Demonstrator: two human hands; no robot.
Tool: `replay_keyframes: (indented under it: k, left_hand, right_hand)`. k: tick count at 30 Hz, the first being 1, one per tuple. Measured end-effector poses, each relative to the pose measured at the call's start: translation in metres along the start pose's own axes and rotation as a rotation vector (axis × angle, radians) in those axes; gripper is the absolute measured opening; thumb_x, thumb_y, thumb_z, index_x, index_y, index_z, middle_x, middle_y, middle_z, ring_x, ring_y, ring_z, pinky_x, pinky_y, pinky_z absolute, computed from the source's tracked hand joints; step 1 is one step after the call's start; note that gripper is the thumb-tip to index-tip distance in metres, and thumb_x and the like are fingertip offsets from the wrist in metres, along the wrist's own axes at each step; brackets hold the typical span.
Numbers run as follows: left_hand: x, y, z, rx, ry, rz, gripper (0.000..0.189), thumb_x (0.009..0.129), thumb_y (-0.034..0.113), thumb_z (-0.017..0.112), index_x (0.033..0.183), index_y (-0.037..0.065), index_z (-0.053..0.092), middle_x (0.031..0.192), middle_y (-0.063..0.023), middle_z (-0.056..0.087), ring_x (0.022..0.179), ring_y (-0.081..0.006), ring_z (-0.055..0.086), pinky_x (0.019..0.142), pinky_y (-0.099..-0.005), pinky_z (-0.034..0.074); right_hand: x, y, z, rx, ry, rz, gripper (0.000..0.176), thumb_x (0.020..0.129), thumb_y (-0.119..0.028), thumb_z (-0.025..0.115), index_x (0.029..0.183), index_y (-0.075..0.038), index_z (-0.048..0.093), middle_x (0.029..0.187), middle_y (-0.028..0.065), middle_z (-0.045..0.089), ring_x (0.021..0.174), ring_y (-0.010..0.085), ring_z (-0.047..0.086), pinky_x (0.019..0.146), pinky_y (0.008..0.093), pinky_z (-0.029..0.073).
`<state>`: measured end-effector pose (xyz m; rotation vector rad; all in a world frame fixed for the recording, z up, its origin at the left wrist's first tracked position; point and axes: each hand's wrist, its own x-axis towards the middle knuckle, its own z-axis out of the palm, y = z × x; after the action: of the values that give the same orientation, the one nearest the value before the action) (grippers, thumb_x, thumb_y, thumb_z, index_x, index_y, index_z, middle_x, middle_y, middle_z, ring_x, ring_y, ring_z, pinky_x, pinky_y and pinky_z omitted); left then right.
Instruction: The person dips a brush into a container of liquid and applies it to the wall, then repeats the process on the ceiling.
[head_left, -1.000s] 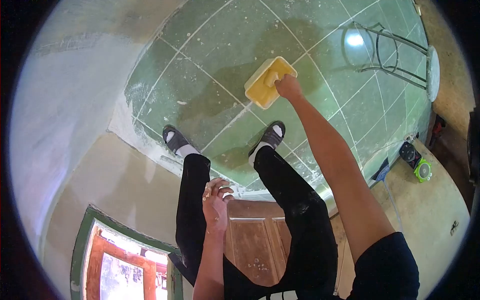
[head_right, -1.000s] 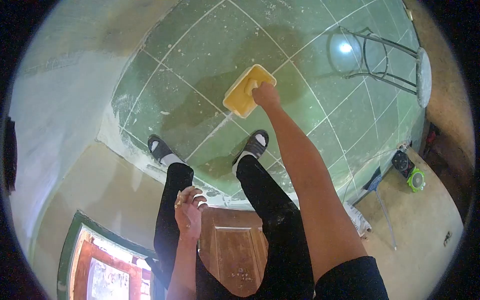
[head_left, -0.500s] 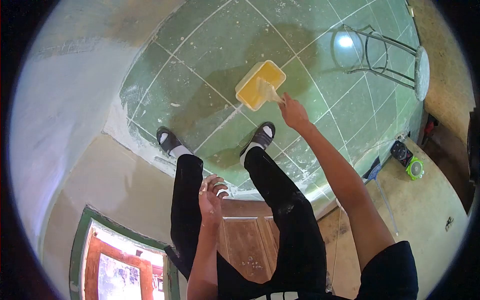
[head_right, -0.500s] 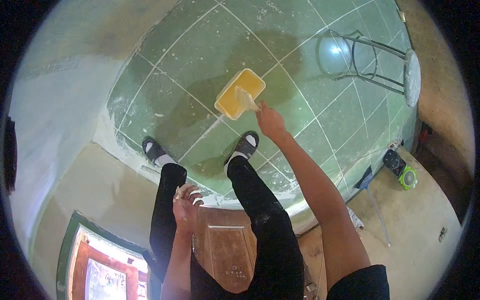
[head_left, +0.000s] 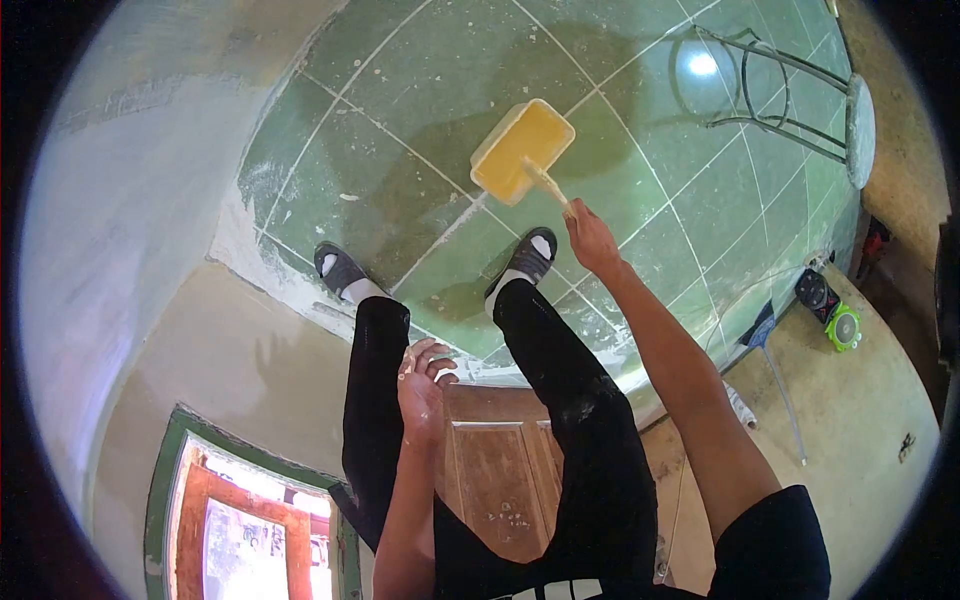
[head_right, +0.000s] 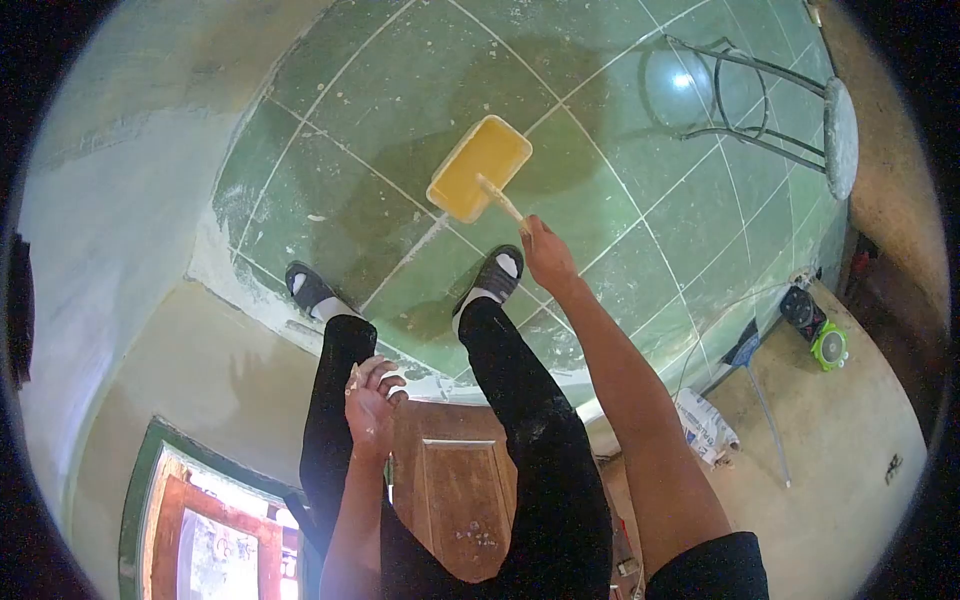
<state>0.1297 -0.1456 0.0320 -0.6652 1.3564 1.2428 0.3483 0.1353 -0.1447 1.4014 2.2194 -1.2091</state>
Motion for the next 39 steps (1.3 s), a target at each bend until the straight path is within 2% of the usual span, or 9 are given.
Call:
replay_keyframes:
  k: [6, 10, 16, 22, 24, 34, 36, 37, 39]
  left_hand:
    - [0.0, 0.0, 0.004, -0.026, 0.006, -0.009, 0.048, 0.101, 0.047, 0.04, 0.122, 0.007, 0.054, 0.107, -0.0072, 0.062, 0.09, -0.0194, 0.06, 0.074, -0.0331, 0.049]
    - [0.0, -0.004, 0.004, -0.034, 0.012, -0.001, 0.047, 0.101, 0.046, 0.04, 0.123, 0.007, 0.054, 0.107, -0.0074, 0.062, 0.09, -0.0195, 0.06, 0.073, -0.0327, 0.049]
    - [-0.001, -0.003, 0.005, -0.014, -0.005, 0.016, 0.049, 0.1, 0.048, 0.041, 0.123, 0.007, 0.054, 0.108, -0.0075, 0.062, 0.092, -0.0197, 0.06, 0.077, -0.0345, 0.049]
    - [0.0, -0.003, 0.003, -0.005, -0.006, 0.017, 0.051, 0.1, 0.05, 0.042, 0.123, 0.007, 0.054, 0.109, -0.0077, 0.062, 0.092, -0.02, 0.06, 0.078, -0.0351, 0.049]
    - [0.001, -0.001, 0.003, -0.014, -0.007, 0.015, 0.051, 0.1, 0.05, 0.042, 0.123, 0.007, 0.055, 0.11, -0.008, 0.062, 0.092, -0.0199, 0.06, 0.078, -0.0351, 0.049]
    - [-0.001, 0.0, -0.001, -0.021, 0.017, -0.005, 0.051, 0.1, 0.051, 0.041, 0.122, 0.007, 0.054, 0.109, -0.008, 0.061, 0.092, -0.02, 0.061, 0.077, -0.0336, 0.049]
    - [0.0, 0.001, -0.001, -0.044, 0.004, 0.001, 0.051, 0.1, 0.051, 0.042, 0.122, 0.007, 0.054, 0.108, -0.0077, 0.061, 0.092, -0.0199, 0.061, 0.077, -0.0337, 0.049]
    - [0.001, 0.002, -0.001, -0.044, 0.006, 0.005, 0.051, 0.1, 0.051, 0.042, 0.122, 0.007, 0.054, 0.108, -0.0077, 0.061, 0.092, -0.0199, 0.061, 0.077, -0.0337, 0.049]
    - [0.0, 0.002, -0.002, -0.042, 0.002, 0.005, 0.05, 0.1, 0.05, 0.042, 0.122, 0.007, 0.055, 0.108, -0.0076, 0.061, 0.091, -0.02, 0.061, 0.077, -0.0338, 0.05]
  right_hand:
    - [-0.001, -0.009, -0.014, -0.177, 0.039, -0.073, 0.027, 0.101, -0.024, 0.047, 0.113, 0.0, 0.049, 0.109, 0.0274, 0.057, 0.104, 0.0439, 0.056, 0.086, 0.0528, 0.047]
    - [-0.001, -0.015, -0.024, -0.258, -0.001, -0.068, 0.03, 0.1, -0.026, 0.048, 0.115, 0.001, 0.05, 0.107, 0.025, 0.055, 0.103, 0.0427, 0.055, 0.087, 0.0511, 0.048]
    - [0.004, -0.026, -0.035, -0.191, 0.068, -0.108, 0.026, 0.099, -0.021, 0.05, 0.116, -0.001, 0.047, 0.108, 0.0225, 0.052, 0.098, 0.0435, 0.057, 0.083, 0.0513, 0.049]
    - [-0.002, -0.02, -0.029, -0.223, -0.057, 0.058, 0.028, 0.099, -0.019, 0.05, 0.12, -0.002, 0.043, 0.107, 0.0227, 0.054, 0.092, 0.0449, 0.059, 0.077, 0.0514, 0.051]
    - [-0.006, -0.012, -0.023, -0.158, 0.036, -0.055, 0.025, 0.099, -0.017, 0.049, 0.118, -0.002, 0.042, 0.102, 0.0235, 0.058, 0.092, 0.0449, 0.059, 0.077, 0.0513, 0.051]
    - [-0.009, 0.005, -0.001, -0.157, 0.003, -0.066, 0.015, 0.099, -0.015, 0.048, 0.105, -0.002, 0.042, 0.097, 0.0266, 0.06, 0.089, 0.0478, 0.057, 0.078, 0.0559, 0.045]
    - [-0.007, 0.006, 0.0, -0.081, 0.074, -0.131, 0.016, 0.101, -0.017, 0.046, 0.103, -0.002, 0.042, 0.087, 0.0289, 0.057, 0.084, 0.0508, 0.055, 0.071, 0.0578, 0.042]
    - [-0.004, 0.006, 0.001, -0.079, 0.074, -0.135, 0.016, 0.101, -0.017, 0.046, 0.103, -0.002, 0.042, 0.087, 0.0289, 0.057, 0.084, 0.0508, 0.055, 0.071, 0.0578, 0.042]
    - [-0.003, 0.005, 0.003, -0.072, -0.038, 0.033, 0.017, 0.1, -0.017, 0.047, 0.105, -0.001, 0.043, 0.095, 0.0293, 0.059, 0.088, 0.0511, 0.056, 0.075, 0.0579, 0.044]
